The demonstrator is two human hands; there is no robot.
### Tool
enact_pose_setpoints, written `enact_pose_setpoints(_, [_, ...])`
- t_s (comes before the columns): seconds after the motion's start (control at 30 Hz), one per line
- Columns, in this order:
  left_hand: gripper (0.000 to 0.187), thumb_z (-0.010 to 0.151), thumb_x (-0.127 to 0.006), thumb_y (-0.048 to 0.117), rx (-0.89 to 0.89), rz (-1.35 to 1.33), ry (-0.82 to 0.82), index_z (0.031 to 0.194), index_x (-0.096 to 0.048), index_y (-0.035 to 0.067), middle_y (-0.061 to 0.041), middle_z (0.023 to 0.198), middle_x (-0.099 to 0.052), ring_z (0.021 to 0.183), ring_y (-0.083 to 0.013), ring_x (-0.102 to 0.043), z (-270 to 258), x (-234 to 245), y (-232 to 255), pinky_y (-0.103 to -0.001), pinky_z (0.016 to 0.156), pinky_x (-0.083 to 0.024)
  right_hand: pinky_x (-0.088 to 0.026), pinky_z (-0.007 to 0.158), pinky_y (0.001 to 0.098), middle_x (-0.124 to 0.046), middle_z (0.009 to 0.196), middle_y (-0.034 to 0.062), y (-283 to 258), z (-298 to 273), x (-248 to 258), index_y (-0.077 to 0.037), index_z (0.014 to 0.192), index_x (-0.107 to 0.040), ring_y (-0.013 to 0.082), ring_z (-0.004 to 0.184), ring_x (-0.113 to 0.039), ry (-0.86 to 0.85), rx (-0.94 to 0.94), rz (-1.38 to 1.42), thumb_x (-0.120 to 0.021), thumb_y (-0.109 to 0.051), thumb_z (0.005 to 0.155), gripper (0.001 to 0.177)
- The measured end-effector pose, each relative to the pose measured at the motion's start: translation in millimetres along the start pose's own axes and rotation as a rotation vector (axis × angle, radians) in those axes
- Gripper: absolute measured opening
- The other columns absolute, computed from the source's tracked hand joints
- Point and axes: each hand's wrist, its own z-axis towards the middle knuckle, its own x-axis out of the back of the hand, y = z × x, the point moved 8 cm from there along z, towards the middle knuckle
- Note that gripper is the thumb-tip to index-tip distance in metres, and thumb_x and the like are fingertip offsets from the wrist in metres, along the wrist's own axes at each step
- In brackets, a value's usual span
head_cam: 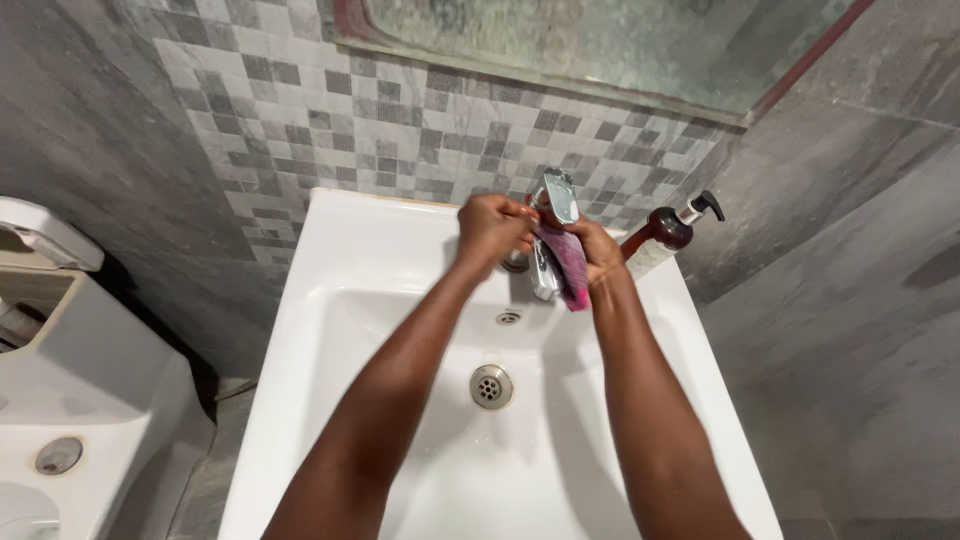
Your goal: The person cleans a bathroom sink and faucet by applying soap from a bottle onto a sponge and scrubbing the surfaces of the faucet and the sink's rim.
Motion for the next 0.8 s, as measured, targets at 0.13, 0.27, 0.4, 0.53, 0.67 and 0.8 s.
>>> enact_pose_setpoints(0.13, [0.003,0.082,-0.071,-0.007,-0.028,0.085,0.028,0.08,-0.072,-0.006,-0.017,0.077,-0.075,0.057,-0.0135,-0.071,-0.3,-5.7,1.9,-0.028,0.047,-0.06,-0.068,0.081,0.0425,-0.072,0.11,0.0224,-3.5,1.6,3.9,0.005,0.123,-0.059,0.0318,0.087,-0.077,-0.046,0.028,-0.078,-0.057,-0.005,0.089,0.035])
enact_pose_setpoints(0.27, [0.014,0.087,-0.07,-0.002,-0.017,-0.017,0.076,0.077,-0.065,-0.01,-0.018,0.07,-0.072,0.052,-0.0178,-0.07,21.0,15.0,-22.9,-0.031,0.042,-0.057,-0.068,0.076,0.044,-0.071,0.106,0.0275,-20.6,-4.9,-22.0,0.011,0.113,-0.06,0.033,0.083,-0.074,0.185,0.16,-0.608,-0.069,-0.003,0.092,0.027])
enact_pose_setpoints(0.4, [0.007,0.087,-0.066,-0.007,0.087,-0.02,0.09,0.08,-0.067,-0.008,-0.019,0.074,-0.071,0.053,-0.0185,-0.068,24.8,12.1,-40.9,-0.029,0.043,-0.058,-0.068,0.079,0.0445,-0.068,0.106,0.0273,-20.8,-0.8,-33.1,0.013,0.115,-0.059,0.0329,0.088,-0.075,0.085,0.221,-0.619,-0.07,0.006,0.09,0.029])
enact_pose_setpoints(0.53, [0.002,0.084,-0.07,-0.004,-0.016,0.158,0.044,0.082,-0.071,-0.004,-0.015,0.079,-0.075,0.056,-0.0146,-0.072,14.4,3.9,-9.6,-0.026,0.045,-0.061,-0.067,0.081,0.0458,-0.07,0.106,0.0284,-0.4,13.3,4.6,0.009,0.125,-0.057,0.0339,0.088,-0.076,-0.043,-0.01,-0.024,-0.059,-0.009,0.096,0.034])
enact_pose_setpoints(0.67, [0.004,0.082,-0.073,-0.002,-0.063,0.308,0.039,0.086,-0.075,-0.002,-0.017,0.079,-0.078,0.057,-0.013,-0.074,3.5,-6.7,9.0,-0.025,0.048,-0.061,-0.067,0.083,0.0454,-0.071,0.108,0.0268,3.7,12.8,22.6,0.011,0.127,-0.057,0.0353,0.088,-0.076,-0.069,0.013,0.105,-0.055,-0.001,0.083,0.045])
enact_pose_setpoints(0.8, [0.008,0.085,-0.077,0.002,-0.046,0.096,0.025,0.08,-0.071,-0.001,-0.014,0.077,-0.075,0.056,-0.0124,-0.071,15.1,0.5,-9.5,-0.027,0.046,-0.06,-0.066,0.084,0.0433,-0.072,0.106,0.0235,-12.1,-4.8,-12.2,0.008,0.124,-0.06,0.0299,0.089,-0.076,-0.034,0.049,-0.026,-0.062,0.0,0.089,0.035])
